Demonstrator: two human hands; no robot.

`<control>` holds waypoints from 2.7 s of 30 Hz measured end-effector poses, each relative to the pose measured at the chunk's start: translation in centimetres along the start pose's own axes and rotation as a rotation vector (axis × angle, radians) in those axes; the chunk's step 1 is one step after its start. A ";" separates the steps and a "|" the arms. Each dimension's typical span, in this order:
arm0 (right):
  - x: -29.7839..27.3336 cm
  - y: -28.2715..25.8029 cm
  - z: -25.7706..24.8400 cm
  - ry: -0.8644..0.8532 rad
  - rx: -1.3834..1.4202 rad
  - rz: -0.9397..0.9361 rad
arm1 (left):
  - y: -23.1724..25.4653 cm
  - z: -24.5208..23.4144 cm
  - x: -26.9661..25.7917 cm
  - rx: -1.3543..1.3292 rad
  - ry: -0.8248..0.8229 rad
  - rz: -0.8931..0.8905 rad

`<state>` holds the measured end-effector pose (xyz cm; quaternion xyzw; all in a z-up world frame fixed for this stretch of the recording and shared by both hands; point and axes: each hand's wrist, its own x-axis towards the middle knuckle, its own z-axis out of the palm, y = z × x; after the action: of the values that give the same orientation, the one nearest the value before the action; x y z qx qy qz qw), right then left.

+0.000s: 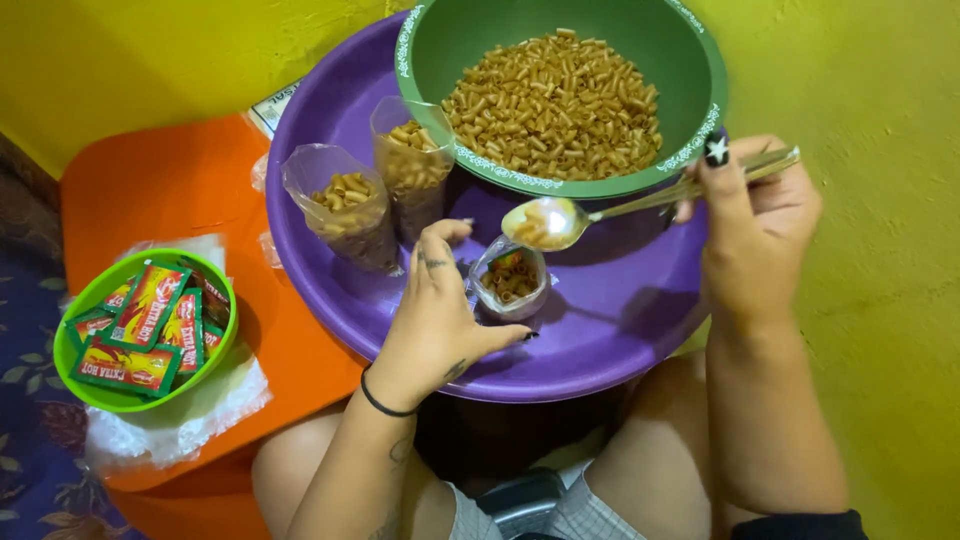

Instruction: A person is manually packaging snacks by scooping them from a large bowl into small plastic bags using a spoon.

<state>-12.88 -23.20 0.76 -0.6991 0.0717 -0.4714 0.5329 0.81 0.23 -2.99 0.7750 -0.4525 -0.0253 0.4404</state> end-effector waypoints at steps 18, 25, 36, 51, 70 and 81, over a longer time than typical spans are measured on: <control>-4.2 -6.8 4.0 -0.526 -0.561 -0.469 | 0.3 2.5 0.4 -0.017 -0.029 -0.122; -4.0 -7.7 3.9 -0.486 -0.556 -0.476 | 0.1 2.4 0.4 -0.021 -0.058 -0.109; -3.7 -6.8 3.8 -0.547 -0.528 -0.389 | 0.2 2.1 0.7 -0.033 -0.072 -0.170; -3.5 -7.6 3.1 -0.522 -0.485 -0.349 | 0.5 1.9 0.6 -0.095 -0.066 -0.126; -3.6 -6.5 3.6 -0.523 -0.479 -0.226 | 0.4 2.0 0.9 -0.004 -0.205 -0.153; -4.1 -6.6 3.8 -0.497 -0.430 -0.164 | -0.2 2.5 0.2 -0.081 -0.079 -0.107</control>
<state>-14.95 -15.37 3.80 -0.8924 -0.0194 -0.3019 0.3348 0.00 -1.53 -4.59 0.7780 -0.4260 -0.0979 0.4513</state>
